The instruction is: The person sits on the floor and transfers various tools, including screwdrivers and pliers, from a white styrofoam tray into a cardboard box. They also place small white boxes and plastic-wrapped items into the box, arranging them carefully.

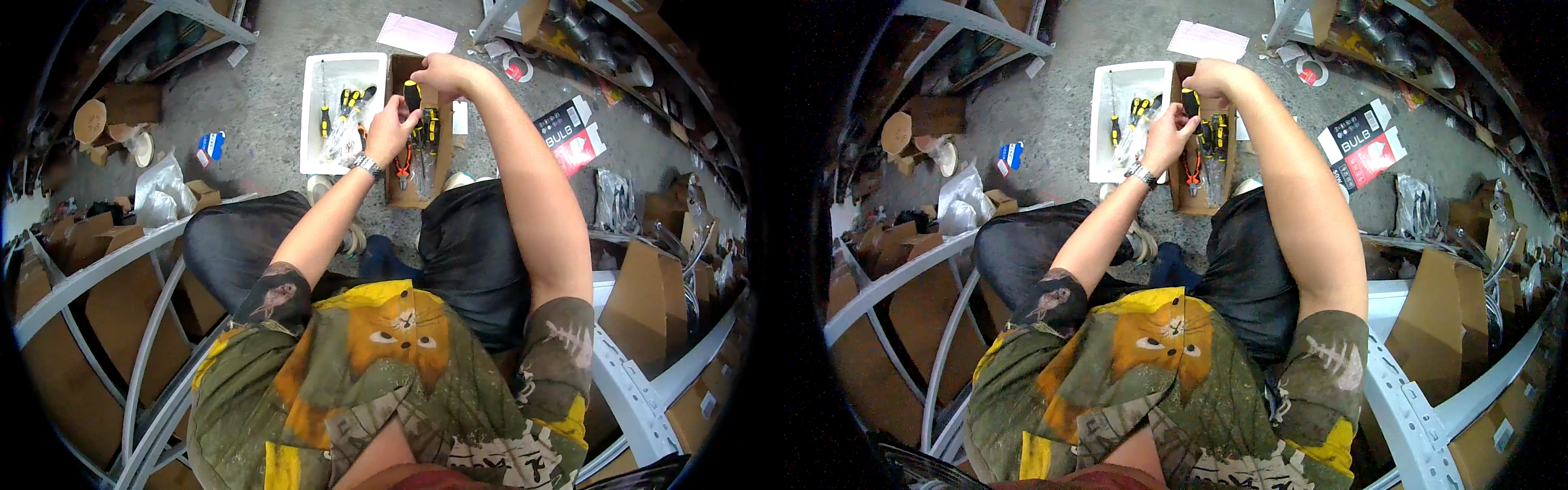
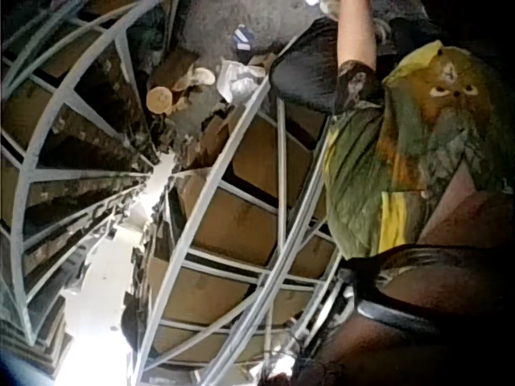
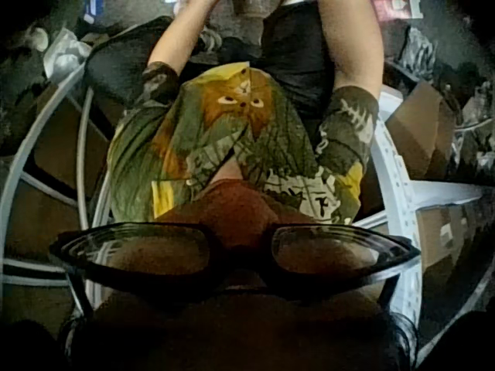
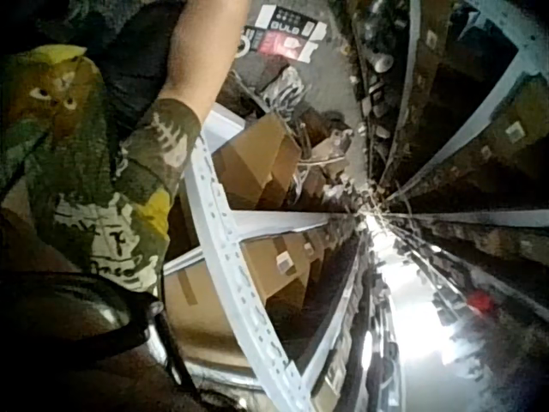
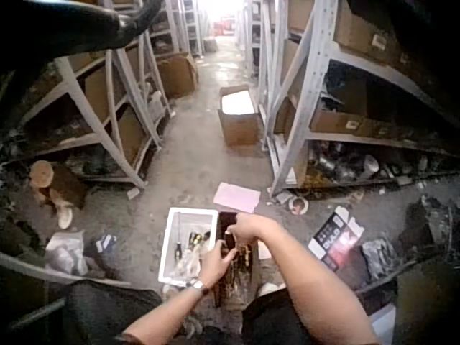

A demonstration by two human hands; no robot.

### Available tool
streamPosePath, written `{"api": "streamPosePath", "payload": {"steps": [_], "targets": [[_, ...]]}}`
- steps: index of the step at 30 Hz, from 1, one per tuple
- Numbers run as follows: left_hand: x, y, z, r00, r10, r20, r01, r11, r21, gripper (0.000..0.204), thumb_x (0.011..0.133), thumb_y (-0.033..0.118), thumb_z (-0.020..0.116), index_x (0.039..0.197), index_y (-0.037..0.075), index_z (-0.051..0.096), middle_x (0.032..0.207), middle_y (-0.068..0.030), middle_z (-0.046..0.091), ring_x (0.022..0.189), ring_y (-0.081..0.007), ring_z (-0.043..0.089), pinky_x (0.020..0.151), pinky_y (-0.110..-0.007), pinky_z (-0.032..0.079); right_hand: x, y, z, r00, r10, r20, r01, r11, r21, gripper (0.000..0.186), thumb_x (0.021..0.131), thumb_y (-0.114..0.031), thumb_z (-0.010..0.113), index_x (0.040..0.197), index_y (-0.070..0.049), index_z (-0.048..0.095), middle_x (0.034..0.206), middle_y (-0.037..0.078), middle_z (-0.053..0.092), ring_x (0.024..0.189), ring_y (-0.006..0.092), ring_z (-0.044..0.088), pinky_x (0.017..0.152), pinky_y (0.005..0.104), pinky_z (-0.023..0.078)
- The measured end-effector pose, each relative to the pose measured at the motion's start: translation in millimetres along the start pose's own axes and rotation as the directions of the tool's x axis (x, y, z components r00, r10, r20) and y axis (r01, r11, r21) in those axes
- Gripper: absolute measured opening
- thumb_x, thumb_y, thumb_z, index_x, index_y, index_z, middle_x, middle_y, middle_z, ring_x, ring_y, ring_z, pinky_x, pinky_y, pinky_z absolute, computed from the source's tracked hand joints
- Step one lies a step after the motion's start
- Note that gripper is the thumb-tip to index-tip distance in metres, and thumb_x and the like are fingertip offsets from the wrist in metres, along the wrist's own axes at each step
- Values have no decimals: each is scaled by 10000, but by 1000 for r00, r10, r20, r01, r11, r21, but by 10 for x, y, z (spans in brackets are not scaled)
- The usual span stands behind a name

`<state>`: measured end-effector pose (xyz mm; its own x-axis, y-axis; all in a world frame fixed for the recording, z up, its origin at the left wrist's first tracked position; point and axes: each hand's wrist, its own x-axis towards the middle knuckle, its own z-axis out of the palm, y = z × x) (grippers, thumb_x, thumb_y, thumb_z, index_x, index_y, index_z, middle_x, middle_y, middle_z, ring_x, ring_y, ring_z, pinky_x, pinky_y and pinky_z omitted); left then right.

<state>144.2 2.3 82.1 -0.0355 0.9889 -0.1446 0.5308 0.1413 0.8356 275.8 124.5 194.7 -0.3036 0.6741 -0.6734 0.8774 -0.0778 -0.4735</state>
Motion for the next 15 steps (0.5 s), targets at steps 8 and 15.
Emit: {"api": "streamPosePath", "payload": {"steps": [8, 15], "targets": [[-100, -751, 1012, 968, -227, 107, 202, 958, 203, 381, 863, 255, 686, 1088, -19, 546, 935, -274, 678, 909, -441, 657, 811, -510, 522, 185, 237, -42, 981, -161, 109, 186, 939, -291, 496, 931, -360, 585, 1261, 10, 599, 1204, 203, 652, 1060, 316, 647, 913, 398, 510], [-32, -1074, 1360, 890, -433, 143, 411, 898, 159, 434, 871, 281, 674, 1137, -34, 541, 1034, -287, 663, 1000, -432, 642, 874, -497, 508, 82, 215, -89, 980, -155, 128, 178, 965, -194, 553, 940, -358, 582, 1356, 3, 531, 1339, 200, 580, 1235, 312, 560, 1045, 371, 435]]}}
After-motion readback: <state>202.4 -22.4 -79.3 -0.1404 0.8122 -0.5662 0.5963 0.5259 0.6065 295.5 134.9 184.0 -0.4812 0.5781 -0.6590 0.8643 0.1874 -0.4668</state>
